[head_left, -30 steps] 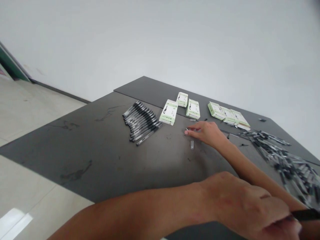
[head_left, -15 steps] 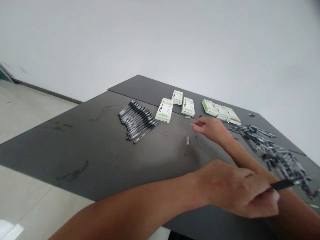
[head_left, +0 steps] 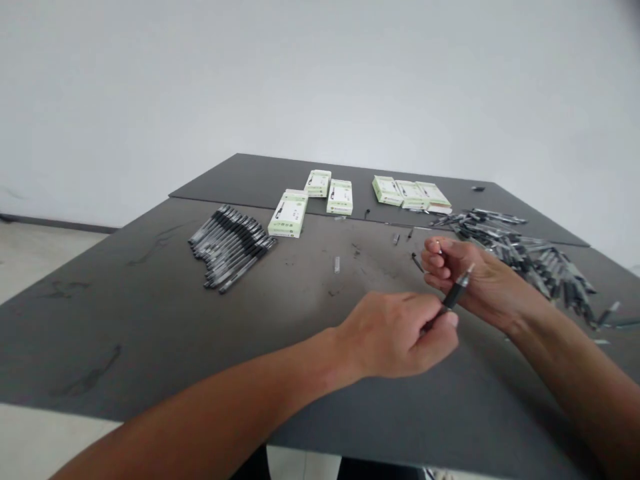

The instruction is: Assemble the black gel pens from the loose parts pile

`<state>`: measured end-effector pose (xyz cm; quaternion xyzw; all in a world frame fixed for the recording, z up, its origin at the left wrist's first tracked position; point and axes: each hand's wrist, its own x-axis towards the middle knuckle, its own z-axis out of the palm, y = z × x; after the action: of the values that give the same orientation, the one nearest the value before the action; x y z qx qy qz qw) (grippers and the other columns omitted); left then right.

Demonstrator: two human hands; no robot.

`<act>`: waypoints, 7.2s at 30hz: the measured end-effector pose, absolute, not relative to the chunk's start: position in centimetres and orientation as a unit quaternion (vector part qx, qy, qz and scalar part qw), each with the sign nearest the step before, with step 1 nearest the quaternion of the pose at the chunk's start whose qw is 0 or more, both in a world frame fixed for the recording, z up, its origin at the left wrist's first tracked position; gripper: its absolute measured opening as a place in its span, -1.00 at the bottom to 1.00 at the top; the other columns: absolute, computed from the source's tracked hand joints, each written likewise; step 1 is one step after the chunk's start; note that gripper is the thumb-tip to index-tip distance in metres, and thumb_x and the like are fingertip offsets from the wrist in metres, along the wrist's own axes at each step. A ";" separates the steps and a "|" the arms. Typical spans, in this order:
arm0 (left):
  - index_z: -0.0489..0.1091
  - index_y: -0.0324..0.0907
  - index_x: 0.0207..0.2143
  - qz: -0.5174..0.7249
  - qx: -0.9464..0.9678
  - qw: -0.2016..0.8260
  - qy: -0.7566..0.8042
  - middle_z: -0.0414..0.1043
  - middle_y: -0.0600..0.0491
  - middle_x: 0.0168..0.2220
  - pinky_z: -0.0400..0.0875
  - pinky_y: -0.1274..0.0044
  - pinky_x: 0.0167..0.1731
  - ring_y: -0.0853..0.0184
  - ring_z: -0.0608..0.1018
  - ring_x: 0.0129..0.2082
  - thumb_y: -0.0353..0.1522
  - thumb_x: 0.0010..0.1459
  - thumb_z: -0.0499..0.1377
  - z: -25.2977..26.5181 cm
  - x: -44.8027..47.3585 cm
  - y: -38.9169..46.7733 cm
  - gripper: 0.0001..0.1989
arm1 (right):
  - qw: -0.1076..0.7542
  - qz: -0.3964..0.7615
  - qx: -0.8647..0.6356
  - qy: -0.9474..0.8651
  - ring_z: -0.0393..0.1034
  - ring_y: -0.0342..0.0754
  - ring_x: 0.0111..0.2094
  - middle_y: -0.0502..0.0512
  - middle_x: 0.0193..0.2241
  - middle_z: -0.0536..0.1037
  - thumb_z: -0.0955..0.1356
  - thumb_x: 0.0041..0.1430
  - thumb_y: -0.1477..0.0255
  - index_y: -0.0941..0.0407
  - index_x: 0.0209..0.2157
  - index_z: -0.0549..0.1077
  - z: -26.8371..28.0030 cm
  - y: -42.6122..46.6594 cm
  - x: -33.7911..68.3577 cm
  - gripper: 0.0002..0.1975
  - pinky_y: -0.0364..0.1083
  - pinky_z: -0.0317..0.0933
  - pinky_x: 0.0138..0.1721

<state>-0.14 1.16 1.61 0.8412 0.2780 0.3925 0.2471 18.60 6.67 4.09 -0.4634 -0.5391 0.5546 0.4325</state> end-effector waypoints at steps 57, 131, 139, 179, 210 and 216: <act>0.07 -0.09 -0.47 0.400 0.771 0.351 0.350 0.06 0.24 -0.58 0.04 0.48 -0.49 0.43 0.19 -0.59 -0.32 0.50 -0.03 2.0 0.1 0.9 -0.62 | 0.470 0.654 -0.389 -0.448 0.21 -0.21 -0.44 0.01 -0.02 0.70 0.58 0.13 0.18 -0.02 -0.25 0.71 5.5 6.0 18.2 -0.79 -0.20 0.11 -0.49; 0.20 -0.06 -0.38 0.398 0.786 0.290 0.373 0.31 0.13 -0.51 0.27 0.43 -0.39 0.27 0.47 -0.45 -0.24 0.56 -0.12 1.2 0.2 1.1 -0.62 | 0.463 0.676 -0.228 -0.526 0.59 -0.01 0.04 0.13 0.04 0.71 0.44 0.37 0.10 -0.04 -0.05 0.72 5.1 4.2 16.6 -0.69 0.05 0.33 0.20; 0.21 -0.06 -0.37 0.390 0.783 0.309 0.374 0.31 0.14 -0.51 0.26 0.44 -0.40 0.29 0.45 -0.47 -0.21 0.57 -0.12 1.1 0.2 1.4 -0.62 | 0.492 0.600 -0.298 -0.556 0.56 -0.02 0.10 0.04 -0.05 0.75 0.52 0.29 0.15 -0.07 -0.14 0.74 4.7 4.9 17.3 -0.79 0.06 0.23 0.31; 0.18 -0.08 -0.38 0.249 0.866 0.292 0.322 0.27 0.16 -0.47 0.19 0.48 -0.41 0.32 0.38 -0.48 -0.22 0.56 -0.09 1.2 0.0 1.5 -0.63 | 0.171 0.019 -0.742 -0.648 0.64 0.14 -0.17 0.09 -0.21 0.77 0.50 0.15 0.14 -0.05 -0.13 0.78 2.4 14.2 39.9 -0.69 0.00 0.38 -0.14; 0.18 -0.10 -0.36 0.198 0.860 0.330 0.336 0.25 0.15 -0.43 0.15 0.47 -0.35 0.32 0.37 -0.43 -0.17 0.58 -0.12 0.4 -0.5 1.7 -0.60 | 0.083 -0.039 -0.763 -0.640 0.49 0.34 0.11 0.28 0.09 0.63 0.25 0.38 0.01 -0.12 0.15 0.66 -1.5 15.8 40.6 -0.48 0.19 0.29 0.10; 0.17 -0.10 -0.37 0.194 0.859 0.337 0.333 0.25 0.15 -0.44 0.14 0.47 -0.35 0.32 0.37 -0.43 -0.17 0.58 -0.11 0.6 -0.5 1.6 -0.60 | 0.097 -0.015 -0.776 -0.623 0.56 0.24 0.03 0.12 0.02 0.71 0.24 0.37 0.00 -0.12 0.12 0.68 -0.2 15.3 42.4 -0.47 0.09 0.36 0.02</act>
<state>-0.46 1.60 0.59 0.8589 0.3333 0.1936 0.3372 42.44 15.32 -0.22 -0.7760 -0.6231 -0.0147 0.0968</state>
